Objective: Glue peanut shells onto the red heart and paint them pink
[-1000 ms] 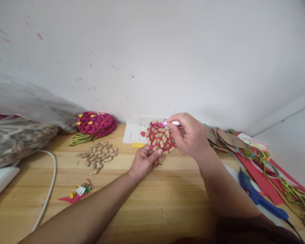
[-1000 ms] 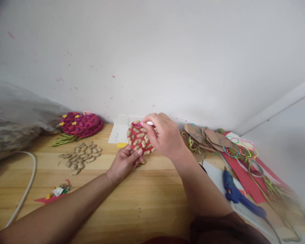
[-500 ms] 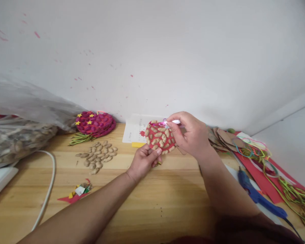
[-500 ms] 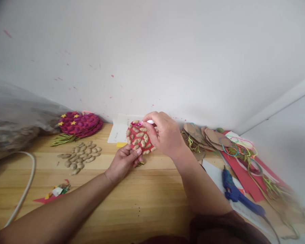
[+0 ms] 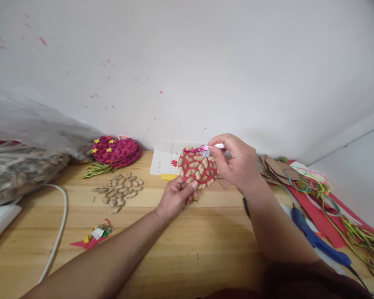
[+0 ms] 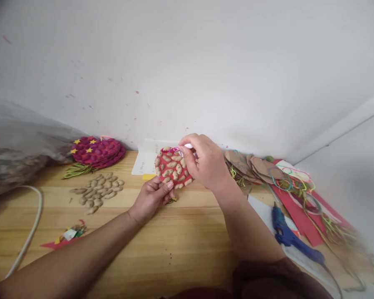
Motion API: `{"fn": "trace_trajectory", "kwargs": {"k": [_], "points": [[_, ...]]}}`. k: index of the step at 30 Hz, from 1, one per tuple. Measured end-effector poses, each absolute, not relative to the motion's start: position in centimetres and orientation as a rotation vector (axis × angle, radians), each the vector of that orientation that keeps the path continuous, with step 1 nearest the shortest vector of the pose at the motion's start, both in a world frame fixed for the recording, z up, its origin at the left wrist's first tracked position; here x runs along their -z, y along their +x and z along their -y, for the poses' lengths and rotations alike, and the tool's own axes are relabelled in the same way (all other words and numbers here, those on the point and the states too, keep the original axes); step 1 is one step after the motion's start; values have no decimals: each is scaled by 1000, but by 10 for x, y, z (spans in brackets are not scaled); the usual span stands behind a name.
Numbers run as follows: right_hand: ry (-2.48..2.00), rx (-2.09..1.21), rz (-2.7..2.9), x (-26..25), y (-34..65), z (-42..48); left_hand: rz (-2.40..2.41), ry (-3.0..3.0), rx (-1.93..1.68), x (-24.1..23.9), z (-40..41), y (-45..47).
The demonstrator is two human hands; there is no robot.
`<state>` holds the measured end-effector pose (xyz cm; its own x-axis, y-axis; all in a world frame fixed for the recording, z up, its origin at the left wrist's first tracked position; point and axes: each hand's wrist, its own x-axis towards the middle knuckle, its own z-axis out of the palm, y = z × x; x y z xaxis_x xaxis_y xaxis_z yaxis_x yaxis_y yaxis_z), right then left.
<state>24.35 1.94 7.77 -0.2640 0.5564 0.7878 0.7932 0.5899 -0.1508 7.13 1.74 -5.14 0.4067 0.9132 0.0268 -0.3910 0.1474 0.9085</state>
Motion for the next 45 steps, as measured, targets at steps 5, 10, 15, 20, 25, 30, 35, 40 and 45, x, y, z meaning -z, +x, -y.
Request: {"fn": "trace_trajectory", "kwargs": {"k": [5,10,15,20,25,30,35,40,45], "points": [[-1097,331,1957,-77,242,-19,-629,1015,-1027,50,-17,71],[-1121,317,1945,-78,246,-20,-624,1021,-1021,50,-17,71],[-1136,304,1917,-80,247,-19,-626,1024,-1024,51,-18,71],[-1115,285,1858,-82,244,-18,-630,1033,-1023,53,-18,71],[-1126,266,1805,-81,243,-19,-627,1031,-1027,54,-19,71],[-1171,269,1778,-81,243,-18,-666,1060,-1030,52,-19,71],[-1155,345,1797,-82,245,-19,-697,1062,-1029,51,-19,72],[-1135,364,1814,-81,246,-20,-690,1080,-1025,50,-18,71],[-1122,391,1848,-82,242,-17,-685,1077,-1029,50,-19,71]]}}
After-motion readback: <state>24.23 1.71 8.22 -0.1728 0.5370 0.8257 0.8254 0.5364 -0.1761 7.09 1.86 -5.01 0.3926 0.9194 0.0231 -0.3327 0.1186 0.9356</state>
